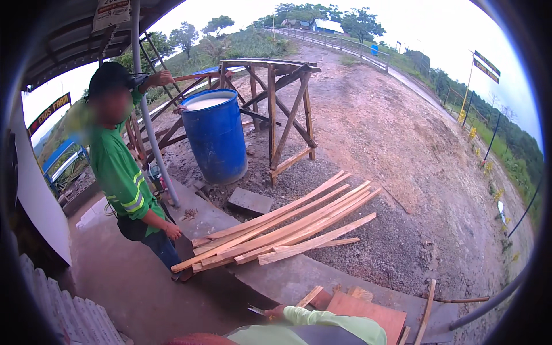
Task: The person measures a plywood board with a measuring tape, marks it with a pencil, and uses a hand plane to smooth the edge before drilling a hole in it with a power drill.
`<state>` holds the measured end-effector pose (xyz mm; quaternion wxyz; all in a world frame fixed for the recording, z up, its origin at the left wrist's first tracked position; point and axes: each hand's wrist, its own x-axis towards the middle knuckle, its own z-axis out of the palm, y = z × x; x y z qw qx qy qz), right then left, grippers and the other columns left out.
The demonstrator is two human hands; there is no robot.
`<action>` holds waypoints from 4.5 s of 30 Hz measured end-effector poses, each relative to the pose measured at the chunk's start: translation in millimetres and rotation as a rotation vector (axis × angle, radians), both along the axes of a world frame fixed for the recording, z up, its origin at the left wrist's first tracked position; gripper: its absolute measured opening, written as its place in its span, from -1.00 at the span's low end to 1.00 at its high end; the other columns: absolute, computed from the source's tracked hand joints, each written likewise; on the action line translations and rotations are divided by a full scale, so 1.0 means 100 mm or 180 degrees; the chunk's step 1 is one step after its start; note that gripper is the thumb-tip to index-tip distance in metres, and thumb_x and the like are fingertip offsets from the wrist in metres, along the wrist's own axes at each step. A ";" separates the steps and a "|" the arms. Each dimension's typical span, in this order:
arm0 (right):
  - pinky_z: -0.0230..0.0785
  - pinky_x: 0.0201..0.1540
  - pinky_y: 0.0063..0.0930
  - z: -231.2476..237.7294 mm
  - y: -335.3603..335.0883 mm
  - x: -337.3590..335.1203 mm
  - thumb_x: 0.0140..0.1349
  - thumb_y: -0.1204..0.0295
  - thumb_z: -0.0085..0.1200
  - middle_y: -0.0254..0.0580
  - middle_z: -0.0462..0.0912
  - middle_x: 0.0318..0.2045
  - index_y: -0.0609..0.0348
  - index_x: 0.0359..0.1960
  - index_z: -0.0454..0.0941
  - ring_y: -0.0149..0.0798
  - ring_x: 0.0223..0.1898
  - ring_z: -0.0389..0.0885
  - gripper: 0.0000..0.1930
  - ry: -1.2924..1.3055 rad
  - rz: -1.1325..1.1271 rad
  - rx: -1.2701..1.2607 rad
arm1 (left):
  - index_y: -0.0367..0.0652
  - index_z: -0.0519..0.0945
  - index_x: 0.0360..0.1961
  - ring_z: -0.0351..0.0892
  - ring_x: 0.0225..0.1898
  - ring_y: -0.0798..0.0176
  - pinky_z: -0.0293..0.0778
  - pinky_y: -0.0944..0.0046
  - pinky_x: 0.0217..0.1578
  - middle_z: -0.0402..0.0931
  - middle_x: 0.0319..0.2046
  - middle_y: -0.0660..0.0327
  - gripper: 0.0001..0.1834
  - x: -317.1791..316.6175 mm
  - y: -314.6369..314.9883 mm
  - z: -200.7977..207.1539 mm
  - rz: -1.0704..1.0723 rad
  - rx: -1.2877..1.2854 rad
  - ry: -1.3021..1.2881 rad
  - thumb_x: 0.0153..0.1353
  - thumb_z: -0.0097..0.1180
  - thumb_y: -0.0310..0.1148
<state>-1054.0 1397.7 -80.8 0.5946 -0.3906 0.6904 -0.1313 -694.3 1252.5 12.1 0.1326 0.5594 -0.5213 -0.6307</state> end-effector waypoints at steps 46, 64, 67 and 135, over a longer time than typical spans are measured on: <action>0.40 -0.04 -0.13 -0.68 -4.10 3.86 0.27 -0.19 -0.27 0.04 0.65 -0.19 -0.15 0.04 0.49 0.07 -0.08 0.60 -0.46 0.1542 0.6795 -0.0646 | -0.16 0.63 -0.50 0.62 -0.42 -0.06 0.48 -0.04 -0.35 0.59 -0.50 -0.06 -0.65 2.65 2.14 -0.36 0.3910 0.0383 -0.1730 0.02 0.13 -0.06; 0.42 -0.10 -0.41 0.19 -1.98 8.43 0.31 -0.03 -0.19 -0.14 0.70 -0.36 0.21 -0.22 0.66 -0.28 -0.30 0.65 -0.46 0.0032 0.5578 0.0357 | -0.23 0.61 -0.51 0.57 -0.52 0.22 0.48 0.15 -0.42 0.54 -0.63 0.15 -0.68 3.76 4.53 -0.61 0.6273 0.1422 -0.1140 0.07 0.22 -0.15; 0.46 -0.13 -0.40 0.23 -1.67 8.97 0.31 0.03 -0.13 -0.09 0.69 -0.36 0.32 -0.25 0.64 -0.24 -0.32 0.66 -0.48 -0.0269 0.5298 0.0678 | -0.23 0.62 -0.52 0.57 -0.53 0.21 0.48 0.15 -0.41 0.55 -0.64 0.14 -0.65 4.06 4.56 -0.62 0.6479 0.1394 -0.1072 0.09 0.18 -0.11; 0.40 -0.10 -0.41 0.52 0.74 15.41 0.42 0.06 -0.37 -0.14 0.69 -0.39 0.22 -0.26 0.62 -0.25 -0.30 0.65 -0.46 -0.0657 0.7701 -0.0984 | -0.22 0.64 -0.59 0.57 -0.56 0.26 0.46 0.18 -0.45 0.57 -0.65 0.13 -0.66 8.14 6.95 -1.35 0.7477 0.1779 -0.0362 0.14 0.13 -0.16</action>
